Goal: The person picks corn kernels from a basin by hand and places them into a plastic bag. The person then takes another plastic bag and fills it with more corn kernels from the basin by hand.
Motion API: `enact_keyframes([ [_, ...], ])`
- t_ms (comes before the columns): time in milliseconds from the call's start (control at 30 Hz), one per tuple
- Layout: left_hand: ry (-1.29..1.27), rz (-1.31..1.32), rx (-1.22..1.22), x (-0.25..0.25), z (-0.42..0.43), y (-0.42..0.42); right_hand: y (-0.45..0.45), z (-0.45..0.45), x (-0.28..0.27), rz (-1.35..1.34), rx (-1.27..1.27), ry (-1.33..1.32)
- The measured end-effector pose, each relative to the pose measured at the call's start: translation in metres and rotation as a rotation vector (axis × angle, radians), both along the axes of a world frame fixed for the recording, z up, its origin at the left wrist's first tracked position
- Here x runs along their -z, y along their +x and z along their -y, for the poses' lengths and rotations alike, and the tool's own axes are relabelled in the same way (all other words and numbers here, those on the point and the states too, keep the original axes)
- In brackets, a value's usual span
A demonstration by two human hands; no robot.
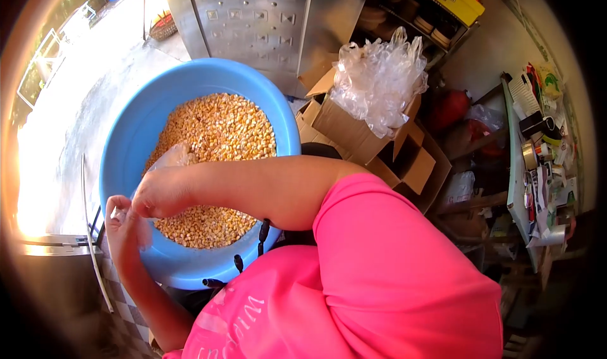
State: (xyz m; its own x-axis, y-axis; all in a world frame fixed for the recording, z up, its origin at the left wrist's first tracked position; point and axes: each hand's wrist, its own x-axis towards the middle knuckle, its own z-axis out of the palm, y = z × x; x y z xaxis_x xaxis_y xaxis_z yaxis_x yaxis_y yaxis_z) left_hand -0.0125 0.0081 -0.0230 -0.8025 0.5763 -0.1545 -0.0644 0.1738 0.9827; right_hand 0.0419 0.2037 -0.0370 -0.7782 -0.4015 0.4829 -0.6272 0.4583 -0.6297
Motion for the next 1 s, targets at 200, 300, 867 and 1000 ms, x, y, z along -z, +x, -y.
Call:
enact_keyframes([
  [200, -0.67, -1.107, 0.141, 0.014, 0.002, -0.021, -0.003, -0.004, 0.003, 0.1, 0.036, 0.049],
  [300, -0.93, -1.125, 0.181, 0.014, 0.008, -0.022, -0.003, -0.001, 0.0, 0.082, 0.042, 0.088],
  [867, -0.676, -0.861, 0.437, -0.005, -0.001, -0.054, -0.002, -0.001, 0.007, 0.136, 0.034, 0.059],
  [1000, -0.23, -0.134, 0.064, -0.035, -0.004, -0.033, 0.002, -0.007, -0.001, 0.209, 0.067, 0.085],
])
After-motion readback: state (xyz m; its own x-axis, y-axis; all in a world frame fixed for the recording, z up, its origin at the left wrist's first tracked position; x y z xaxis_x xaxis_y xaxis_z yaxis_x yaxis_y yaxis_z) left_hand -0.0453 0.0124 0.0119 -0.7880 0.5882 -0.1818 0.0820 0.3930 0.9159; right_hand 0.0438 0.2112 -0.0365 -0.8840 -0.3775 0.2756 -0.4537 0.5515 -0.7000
